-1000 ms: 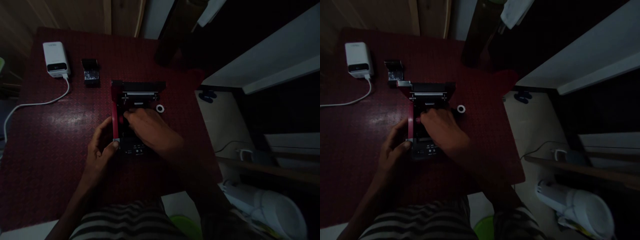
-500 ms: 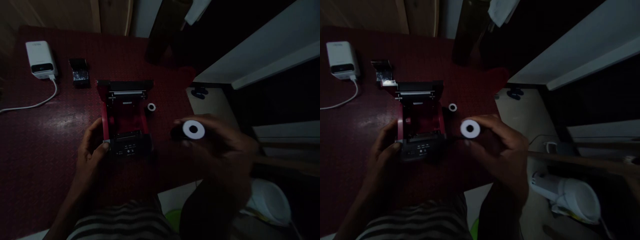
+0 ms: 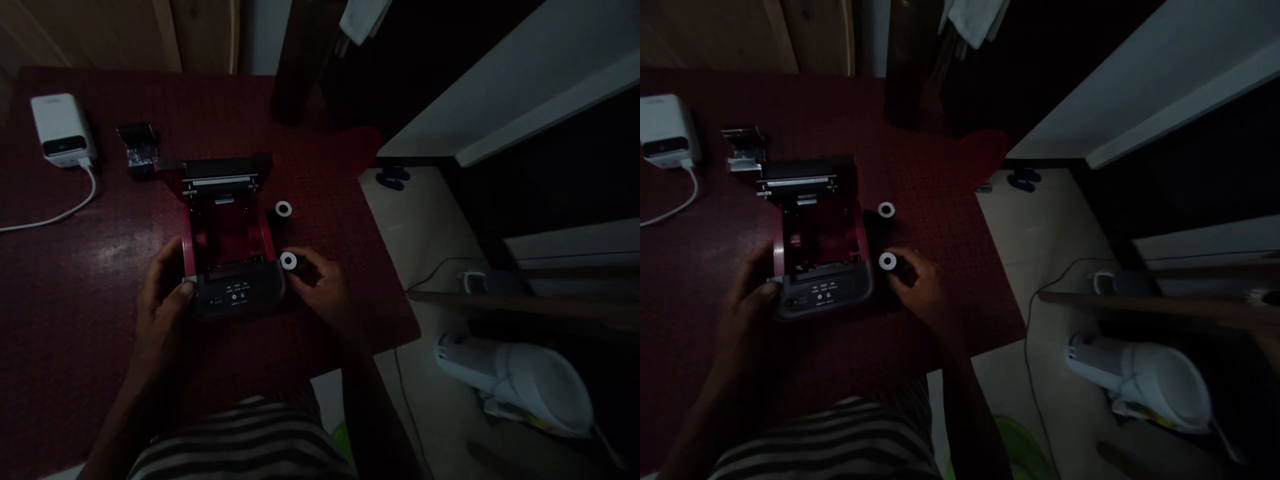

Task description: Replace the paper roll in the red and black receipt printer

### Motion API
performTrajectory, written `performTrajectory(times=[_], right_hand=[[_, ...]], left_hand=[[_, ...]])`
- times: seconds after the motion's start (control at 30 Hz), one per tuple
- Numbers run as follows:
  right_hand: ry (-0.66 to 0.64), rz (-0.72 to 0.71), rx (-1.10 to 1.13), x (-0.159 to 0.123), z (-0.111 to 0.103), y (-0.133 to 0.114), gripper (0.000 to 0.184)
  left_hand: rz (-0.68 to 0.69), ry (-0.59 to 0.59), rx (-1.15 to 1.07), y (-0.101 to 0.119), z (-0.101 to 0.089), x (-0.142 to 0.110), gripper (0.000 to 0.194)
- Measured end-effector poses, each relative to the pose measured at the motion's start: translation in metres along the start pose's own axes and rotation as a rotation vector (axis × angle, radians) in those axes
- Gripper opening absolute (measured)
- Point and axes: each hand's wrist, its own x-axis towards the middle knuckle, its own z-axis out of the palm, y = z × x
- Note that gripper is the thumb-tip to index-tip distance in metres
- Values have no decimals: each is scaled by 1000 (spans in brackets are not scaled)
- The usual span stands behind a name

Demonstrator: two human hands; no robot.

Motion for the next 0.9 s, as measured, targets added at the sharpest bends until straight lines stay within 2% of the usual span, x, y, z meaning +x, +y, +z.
performTrajectory(times=[0.1, 0.2, 0.3, 0.4, 0.47, 0.6, 0.67, 0.73, 0.8, 0.9], right_hand=[[-19, 20, -6, -8, -5, 4, 46], [-69, 92, -12, -18, -22, -2, 59], [-50, 134, -97, -16, -46, -14, 46], [70, 66, -218, 7, -60, -23, 28], [99, 3, -230, 30, -56, -22, 25], [18, -25, -93, 76, -21, -6, 45], [12, -48, -54, 89, -4, 3, 39], [30, -60, -44, 93, 4, 6, 28], [57, -61, -40, 87, -1, 1, 25], [110, -86, -33, 65, -32, -32, 27]], left_hand=[[-8, -9, -12, -1, 0, 1, 63], [-12, 9, -12, 1, 0, 0, 63], [-29, 24, 19, 3, 1, -1, 60], [-15, 20, 4, 4, 2, -1, 60], [1, 26, -16, 3, 2, 0, 59], [-5, 13, -21, 2, 1, 1, 61], [-1, 3, -12, 3, 1, 0, 60], [11, -1, -2, 4, 1, 0, 58], [10, -5, -3, 5, 1, -1, 58], [-4, -21, -16, 7, 3, -3, 60]])
